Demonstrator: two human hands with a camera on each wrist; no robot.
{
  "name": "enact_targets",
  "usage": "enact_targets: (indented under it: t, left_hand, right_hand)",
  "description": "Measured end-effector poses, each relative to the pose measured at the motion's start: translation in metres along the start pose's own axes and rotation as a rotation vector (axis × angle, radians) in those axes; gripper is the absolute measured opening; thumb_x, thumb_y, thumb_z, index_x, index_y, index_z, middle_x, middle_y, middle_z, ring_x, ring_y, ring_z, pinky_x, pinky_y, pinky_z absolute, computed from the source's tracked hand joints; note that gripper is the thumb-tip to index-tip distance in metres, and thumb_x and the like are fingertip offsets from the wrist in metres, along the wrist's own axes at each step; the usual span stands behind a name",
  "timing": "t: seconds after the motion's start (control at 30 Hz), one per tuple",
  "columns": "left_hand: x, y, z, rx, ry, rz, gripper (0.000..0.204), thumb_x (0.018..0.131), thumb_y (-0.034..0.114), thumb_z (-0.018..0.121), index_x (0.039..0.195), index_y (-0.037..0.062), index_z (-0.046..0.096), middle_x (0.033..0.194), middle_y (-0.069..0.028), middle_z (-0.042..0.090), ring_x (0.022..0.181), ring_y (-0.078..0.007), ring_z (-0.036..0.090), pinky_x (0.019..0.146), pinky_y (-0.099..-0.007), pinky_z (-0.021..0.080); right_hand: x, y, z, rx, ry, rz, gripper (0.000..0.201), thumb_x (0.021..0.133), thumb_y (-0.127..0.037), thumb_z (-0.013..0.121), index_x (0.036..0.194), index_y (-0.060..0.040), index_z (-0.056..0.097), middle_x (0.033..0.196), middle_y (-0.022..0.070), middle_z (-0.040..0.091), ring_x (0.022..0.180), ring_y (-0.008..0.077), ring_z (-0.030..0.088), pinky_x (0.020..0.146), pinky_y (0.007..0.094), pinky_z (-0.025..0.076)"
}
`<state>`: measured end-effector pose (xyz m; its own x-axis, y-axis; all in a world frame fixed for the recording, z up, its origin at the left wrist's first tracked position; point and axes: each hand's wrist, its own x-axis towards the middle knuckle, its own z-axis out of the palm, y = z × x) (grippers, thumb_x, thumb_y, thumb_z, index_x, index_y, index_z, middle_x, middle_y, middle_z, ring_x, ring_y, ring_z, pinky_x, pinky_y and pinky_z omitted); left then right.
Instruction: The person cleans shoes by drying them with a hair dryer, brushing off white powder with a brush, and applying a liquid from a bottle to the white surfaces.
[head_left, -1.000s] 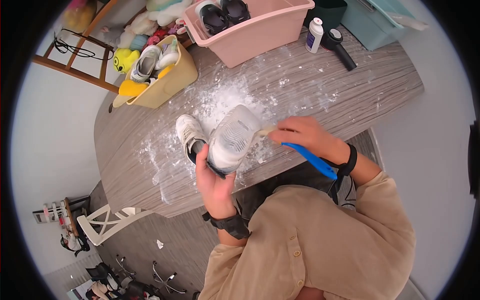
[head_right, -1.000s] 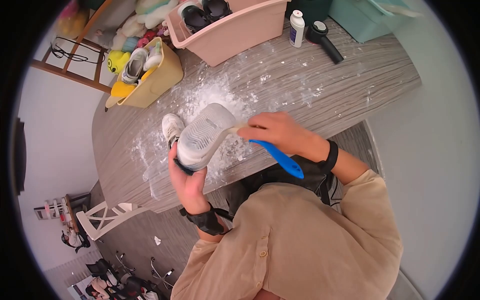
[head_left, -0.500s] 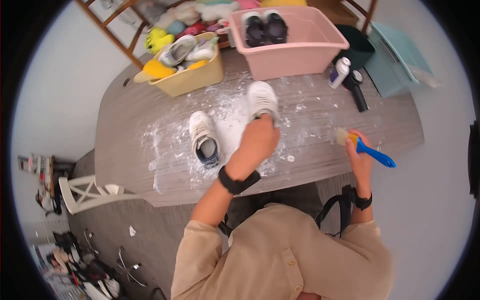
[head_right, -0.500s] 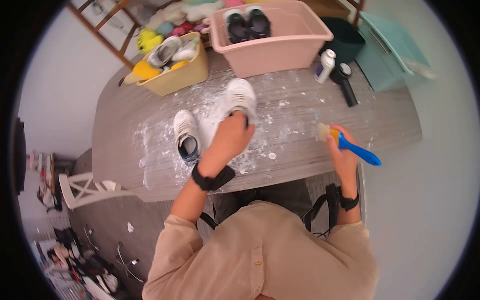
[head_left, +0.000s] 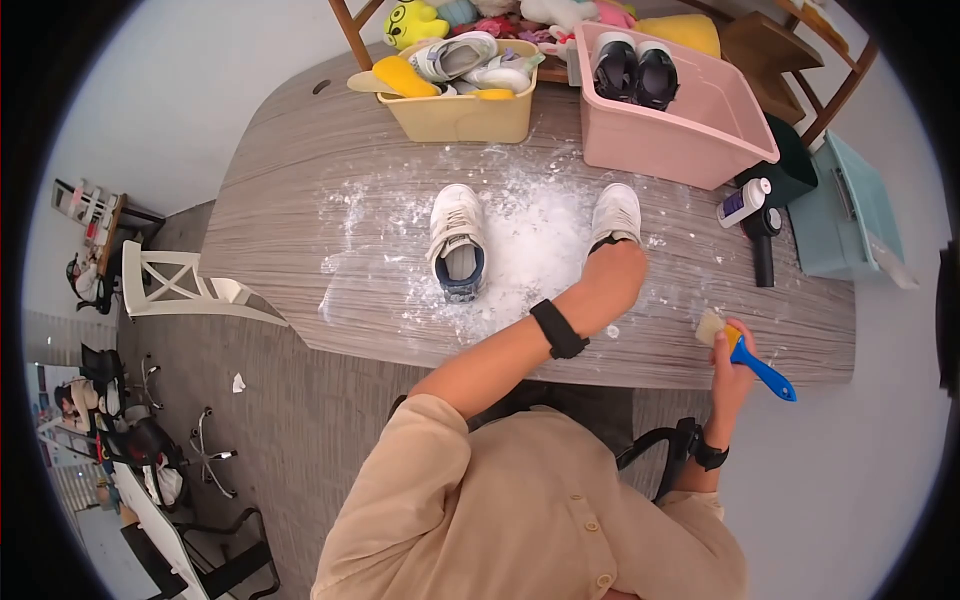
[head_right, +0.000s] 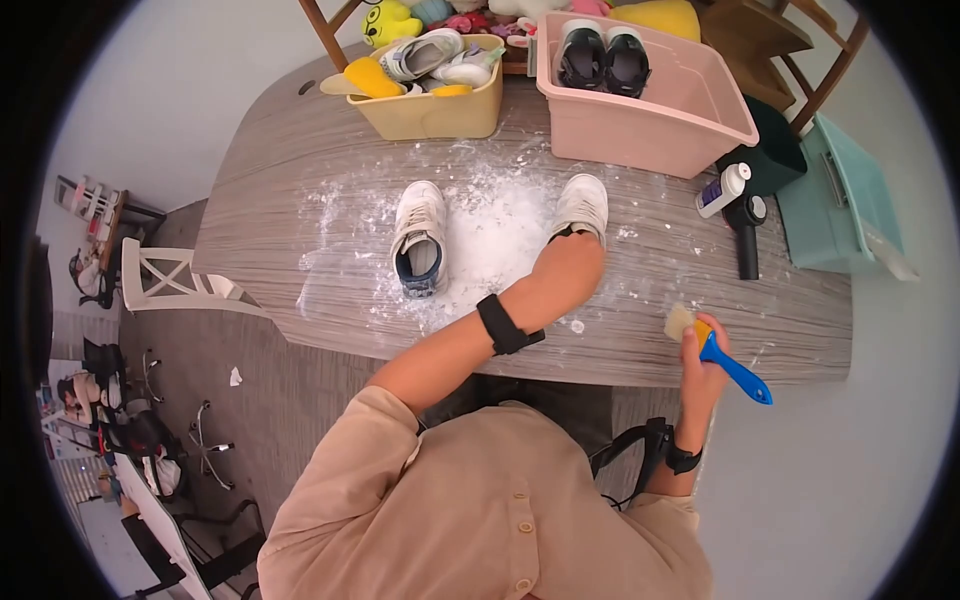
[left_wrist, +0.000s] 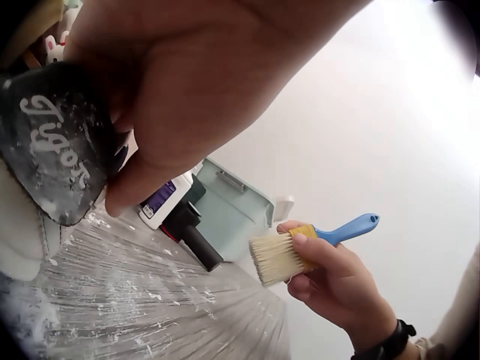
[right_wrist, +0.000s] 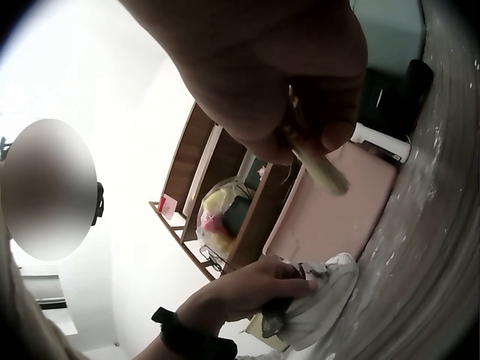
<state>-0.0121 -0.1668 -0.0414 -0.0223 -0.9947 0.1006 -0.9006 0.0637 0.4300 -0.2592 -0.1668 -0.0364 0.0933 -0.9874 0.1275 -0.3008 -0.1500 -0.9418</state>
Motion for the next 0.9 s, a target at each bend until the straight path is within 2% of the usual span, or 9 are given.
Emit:
enact_targets:
  t: [0.1, 0.2, 0.27, 0.33, 0.4, 0.5, 0.67, 0.8, 0.9]
  left_hand:
    - [-0.015, 0.007, -0.018, -0.122, 0.105, -0.18, 0.02, 0.078, 0.011, 0.063, 0.084, -0.0072, 0.059, 0.075, -0.0218, 0.063, 0.07, -0.0363, 0.065, 0.06, -0.0396, 0.053]
    - [-0.035, 0.0, -0.038, -0.221, 0.4, -0.101, 0.024, 0.079, 0.017, 0.066, 0.084, -0.0045, 0.059, 0.078, -0.0205, 0.063, 0.074, -0.035, 0.064, 0.062, -0.0385, 0.052]
    - [-0.061, -0.02, -0.053, -0.336, 0.528, -0.212, 0.023, 0.079, 0.018, 0.069, 0.086, -0.0017, 0.06, 0.08, -0.018, 0.064, 0.076, -0.0326, 0.064, 0.065, -0.0374, 0.051]
    - [-0.092, -0.052, -0.065, -0.185, 0.611, -0.245, 0.022, 0.077, 0.018, 0.072, 0.085, -0.0004, 0.062, 0.081, -0.0164, 0.064, 0.073, -0.0323, 0.063, 0.064, -0.0372, 0.05]
    - [-0.123, -0.074, -0.075, -0.167, 0.582, -0.382, 0.021, 0.077, 0.018, 0.072, 0.082, -0.0009, 0.063, 0.082, -0.0172, 0.064, 0.072, -0.0327, 0.063, 0.063, -0.0373, 0.05]
    - [-0.143, -0.085, -0.069, -0.108, 0.542, -0.434, 0.022, 0.077, 0.018, 0.072, 0.082, -0.0013, 0.064, 0.084, -0.0178, 0.065, 0.073, -0.033, 0.063, 0.065, -0.0373, 0.049]
    - [-0.137, -0.082, -0.062, 0.027, 0.494, -0.413, 0.022, 0.078, 0.016, 0.069, 0.083, -0.0033, 0.06, 0.079, -0.0192, 0.062, 0.077, -0.0374, 0.058, 0.068, -0.0429, 0.046]
    - [-0.139, -0.099, -0.052, 0.162, 0.424, -0.355, 0.019, 0.078, 0.014, 0.067, 0.077, -0.0024, 0.058, 0.078, -0.0171, 0.059, 0.076, -0.0345, 0.055, 0.069, -0.0419, 0.045]
    - [-0.143, -0.1, -0.049, 0.132, 0.408, -0.318, 0.017, 0.079, 0.012, 0.065, 0.077, -0.0023, 0.057, 0.077, -0.0174, 0.059, 0.076, -0.035, 0.055, 0.068, -0.0429, 0.044]
  right_hand:
    - [-0.001, 0.0, 0.009, 0.071, 0.003, 0.003, 0.024, 0.087, -0.013, 0.061, 0.109, -0.0036, 0.058, 0.073, 0.0003, 0.053, 0.056, 0.006, 0.046, 0.051, 0.0195, 0.035]
    - [-0.004, -0.004, 0.013, 0.087, 0.01, -0.005, 0.024, 0.087, -0.013, 0.061, 0.11, -0.0038, 0.058, 0.075, 0.0008, 0.053, 0.056, 0.0063, 0.046, 0.051, 0.0195, 0.036]
    - [-0.004, -0.006, 0.012, 0.093, 0.032, -0.002, 0.025, 0.087, -0.013, 0.061, 0.11, -0.0037, 0.057, 0.076, 0.001, 0.054, 0.057, 0.0064, 0.046, 0.051, 0.0194, 0.036]
    - [-0.007, -0.007, 0.011, 0.117, 0.069, 0.015, 0.025, 0.088, -0.014, 0.06, 0.11, -0.0035, 0.057, 0.077, 0.0009, 0.054, 0.057, 0.0063, 0.047, 0.051, 0.0192, 0.036]
    - [-0.006, -0.004, 0.01, 0.098, 0.062, 0.01, 0.026, 0.087, -0.013, 0.061, 0.11, -0.0018, 0.057, 0.073, -0.0003, 0.052, 0.057, 0.0053, 0.046, 0.051, 0.0186, 0.035]
    - [-0.007, -0.003, 0.021, 0.108, 0.001, 0.027, 0.025, 0.087, -0.013, 0.062, 0.109, -0.0015, 0.057, 0.072, -0.001, 0.051, 0.058, 0.0047, 0.045, 0.051, 0.0181, 0.034]
    - [-0.006, -0.023, 0.042, 0.114, -0.073, 0.043, 0.024, 0.087, -0.015, 0.062, 0.108, -0.0037, 0.059, 0.074, -0.0011, 0.052, 0.059, 0.0046, 0.045, 0.052, 0.018, 0.035]
    - [-0.006, -0.026, 0.041, 0.12, -0.078, 0.033, 0.023, 0.089, -0.016, 0.06, 0.109, -0.0043, 0.059, 0.081, 0.0015, 0.054, 0.059, 0.0055, 0.047, 0.054, 0.0183, 0.037]
    - [-0.007, -0.019, 0.038, 0.114, -0.061, 0.059, 0.023, 0.089, -0.017, 0.059, 0.109, -0.0039, 0.059, 0.084, 0.0029, 0.056, 0.06, 0.0063, 0.048, 0.054, 0.0185, 0.038]
